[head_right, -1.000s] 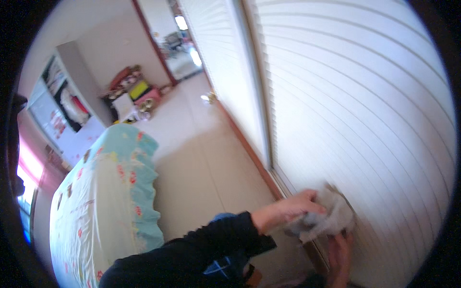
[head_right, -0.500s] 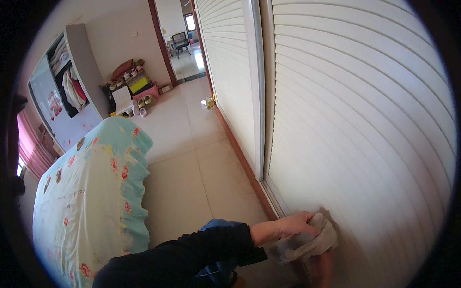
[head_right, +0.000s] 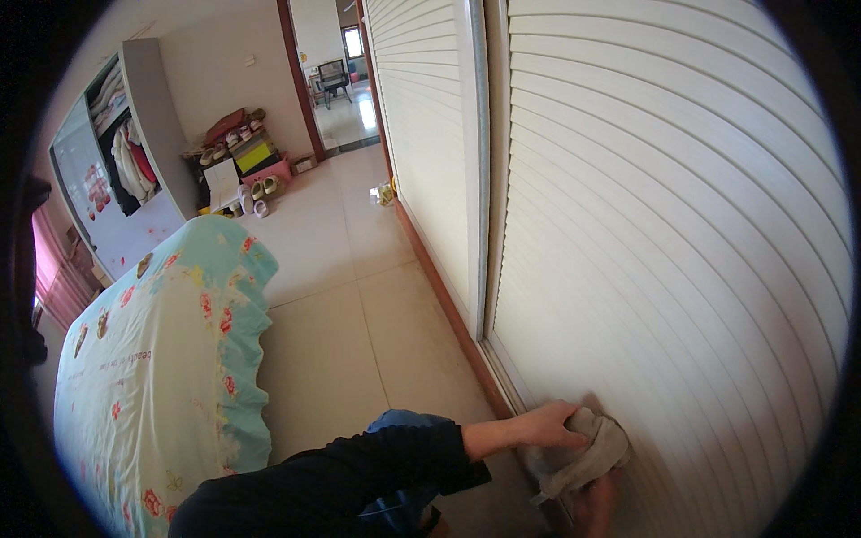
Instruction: The person moves a wooden chair to access a wardrobe and wipes the wardrobe doors with a cloth. The person cleans the upper and lower sections of the wardrobe doors in a bedroom.
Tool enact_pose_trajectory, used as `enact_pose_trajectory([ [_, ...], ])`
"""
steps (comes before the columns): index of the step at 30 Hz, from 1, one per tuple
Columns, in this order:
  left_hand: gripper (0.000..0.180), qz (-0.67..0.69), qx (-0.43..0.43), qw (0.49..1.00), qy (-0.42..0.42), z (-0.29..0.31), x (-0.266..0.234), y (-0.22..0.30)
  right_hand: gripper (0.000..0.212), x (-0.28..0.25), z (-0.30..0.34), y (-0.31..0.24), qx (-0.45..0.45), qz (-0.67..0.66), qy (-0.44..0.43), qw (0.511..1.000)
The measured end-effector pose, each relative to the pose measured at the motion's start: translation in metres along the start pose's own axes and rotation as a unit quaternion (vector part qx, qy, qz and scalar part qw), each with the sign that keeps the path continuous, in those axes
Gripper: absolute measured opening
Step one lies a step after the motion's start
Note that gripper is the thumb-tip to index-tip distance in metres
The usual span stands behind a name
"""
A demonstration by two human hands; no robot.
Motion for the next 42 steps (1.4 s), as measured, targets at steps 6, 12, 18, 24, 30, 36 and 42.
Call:
enact_pose_trajectory([
  [6, 0.043, -0.130, 0.031, 0.980, 0.146, -0.001, -0.011, -0.002, 0.041, 0.003, -0.002, -0.001, -0.004, 0.007, -0.009, 1.000],
  [12, 0.024, -0.114, 0.047, 0.980, 0.159, 0.003, -0.015, 0.007, 0.039, 0.012, 0.001, 0.000, -0.007, -0.009, 0.001, 1.000],
  [18, 0.025, -0.167, 0.095, 0.975, 0.110, 0.005, -0.003, 0.018, 0.040, 0.024, 0.005, -0.003, 0.002, 0.006, 0.022, 1.000],
  [24, 0.037, -0.194, 0.077, 0.978, 0.013, 0.007, 0.018, 0.016, 0.041, 0.009, 0.001, 0.002, -0.009, 0.007, 0.038, 0.999],
  [30, 0.053, -0.201, 0.080, 0.976, -0.014, 0.009, 0.029, 0.014, 0.040, -0.009, -0.006, 0.000, -0.029, 0.070, 0.043, 0.996],
  [36, 0.072, -0.201, 0.116, 0.973, -0.009, 0.001, 0.042, 0.001, 0.046, -0.008, 0.001, 0.015, 0.012, 0.003, 0.041, 0.999],
  [42, 0.086, -0.214, 0.108, 0.971, -0.011, 0.008, 0.043, 0.001, 0.051, -0.003, -0.006, 0.012, -0.006, 0.081, -0.002, 0.997],
])
Point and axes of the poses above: each hand's wrist, its own z-axis away from the middle knuckle, its own x-axis out of the palm, y = z × x, the point moved 8 cm from there along -z, towards the middle knuckle, and after that the axes turned 12 degrees about -z, right-handed, at the moved point
